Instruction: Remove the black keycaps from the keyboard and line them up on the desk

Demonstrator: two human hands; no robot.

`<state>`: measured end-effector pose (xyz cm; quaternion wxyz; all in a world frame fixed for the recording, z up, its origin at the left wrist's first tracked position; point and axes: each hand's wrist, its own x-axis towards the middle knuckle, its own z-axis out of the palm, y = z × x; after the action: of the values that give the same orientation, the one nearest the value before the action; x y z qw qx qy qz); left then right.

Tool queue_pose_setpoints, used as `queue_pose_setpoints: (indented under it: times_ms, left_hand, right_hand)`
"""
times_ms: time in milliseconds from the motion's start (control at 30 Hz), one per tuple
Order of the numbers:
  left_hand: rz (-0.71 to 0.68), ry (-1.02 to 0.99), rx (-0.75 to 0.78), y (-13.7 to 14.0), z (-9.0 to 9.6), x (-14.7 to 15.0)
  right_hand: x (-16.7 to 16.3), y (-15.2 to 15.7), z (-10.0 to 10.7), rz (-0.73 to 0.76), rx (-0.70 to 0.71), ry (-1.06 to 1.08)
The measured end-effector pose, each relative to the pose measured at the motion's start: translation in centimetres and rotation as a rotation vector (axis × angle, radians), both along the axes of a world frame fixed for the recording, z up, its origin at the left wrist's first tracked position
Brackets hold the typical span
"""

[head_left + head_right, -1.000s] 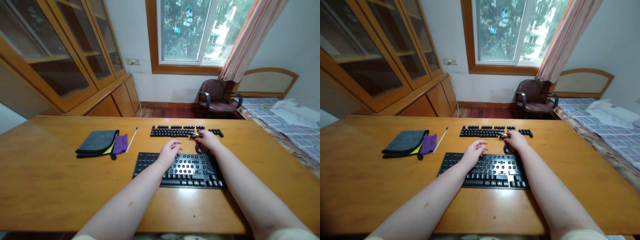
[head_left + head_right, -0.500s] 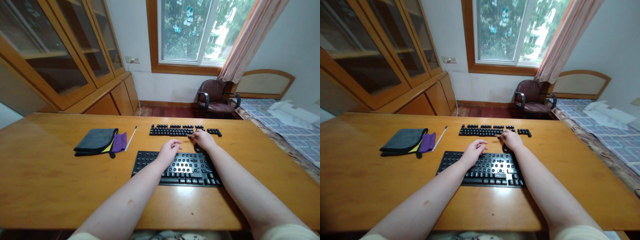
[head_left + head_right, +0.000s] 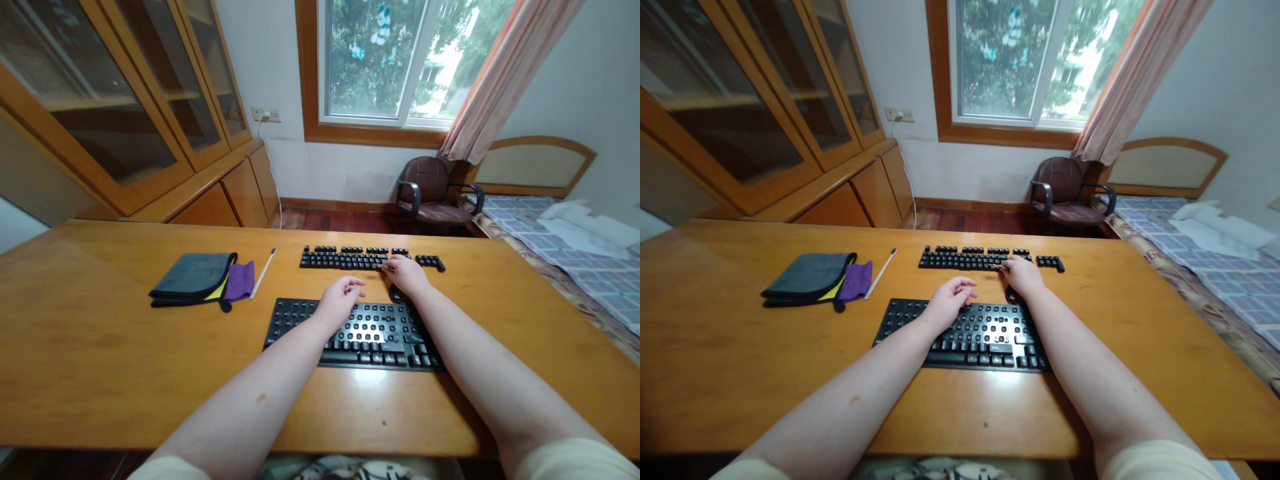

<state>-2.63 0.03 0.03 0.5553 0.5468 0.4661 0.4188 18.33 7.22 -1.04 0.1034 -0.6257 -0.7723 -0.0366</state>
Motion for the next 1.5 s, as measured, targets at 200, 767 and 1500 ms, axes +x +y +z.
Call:
queue_pose_setpoints:
  times_ms: [200, 767, 1500]
  left_hand:
    - [-0.01, 0.02, 0.006, 0.0, 0.0, 0.0]
    - [-0.266, 0.504, 0.471, -1.5, 1.0, -0.1]
    - [-0.575, 1.123, 0.47, -4.2, 3.0, -1.3]
  right_hand:
    - [-0.1, 0.0, 0.0, 0.005, 0.017, 0.014]
    - [1.6, -1.0, 2.0, 0.046, 0.299, 0.545]
    - [3.4, -10.5, 4.1, 0.206, -0.439, 0.826]
